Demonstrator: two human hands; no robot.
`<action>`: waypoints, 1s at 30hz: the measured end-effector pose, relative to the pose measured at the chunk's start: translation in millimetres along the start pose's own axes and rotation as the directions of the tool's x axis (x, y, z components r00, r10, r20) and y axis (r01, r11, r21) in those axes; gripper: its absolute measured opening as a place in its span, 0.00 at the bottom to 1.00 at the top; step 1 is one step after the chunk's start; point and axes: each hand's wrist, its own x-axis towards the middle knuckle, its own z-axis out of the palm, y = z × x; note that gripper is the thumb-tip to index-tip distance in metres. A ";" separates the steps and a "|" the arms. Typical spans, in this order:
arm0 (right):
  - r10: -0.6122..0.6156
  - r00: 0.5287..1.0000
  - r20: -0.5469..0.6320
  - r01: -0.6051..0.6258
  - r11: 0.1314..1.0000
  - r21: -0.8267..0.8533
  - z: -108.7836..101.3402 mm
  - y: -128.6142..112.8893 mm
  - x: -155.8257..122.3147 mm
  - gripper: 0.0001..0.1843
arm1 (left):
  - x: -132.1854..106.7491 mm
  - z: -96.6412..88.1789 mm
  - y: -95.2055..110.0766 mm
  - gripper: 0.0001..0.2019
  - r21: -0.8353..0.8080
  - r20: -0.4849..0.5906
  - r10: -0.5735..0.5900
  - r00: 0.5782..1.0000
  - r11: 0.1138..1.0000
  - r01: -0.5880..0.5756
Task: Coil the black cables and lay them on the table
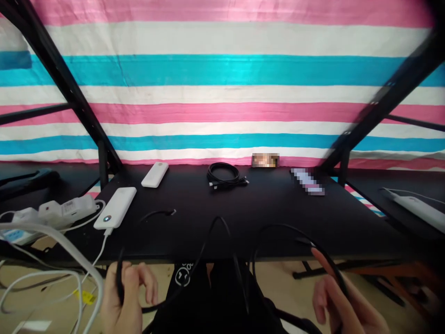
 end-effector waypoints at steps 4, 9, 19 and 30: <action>0.021 0.991 0.134 -0.009 0.996 -0.091 22.0 9.0 9.5 0.25 | 13.2 -5.0 -11.8 0.18 -0.038 -0.009 -0.061 0.998 0.997 0.060; 0.048 0.981 0.187 -0.023 0.991 -0.134 55.2 41.1 25.2 0.29 | 22.6 -4.4 -19.1 0.17 -0.136 -0.037 -0.161 0.986 0.979 0.155; 0.342 0.918 0.199 -0.379 0.905 0.195 72.3 48.9 47.5 0.30 | 56.4 -18.5 -33.8 0.18 -0.048 -0.022 -0.192 0.981 0.980 0.191; 0.306 0.821 0.481 -0.037 0.870 -0.491 105.4 84.6 56.3 0.35 | 53.8 -6.3 -23.0 0.21 -0.170 -0.125 -0.300 0.946 0.945 0.278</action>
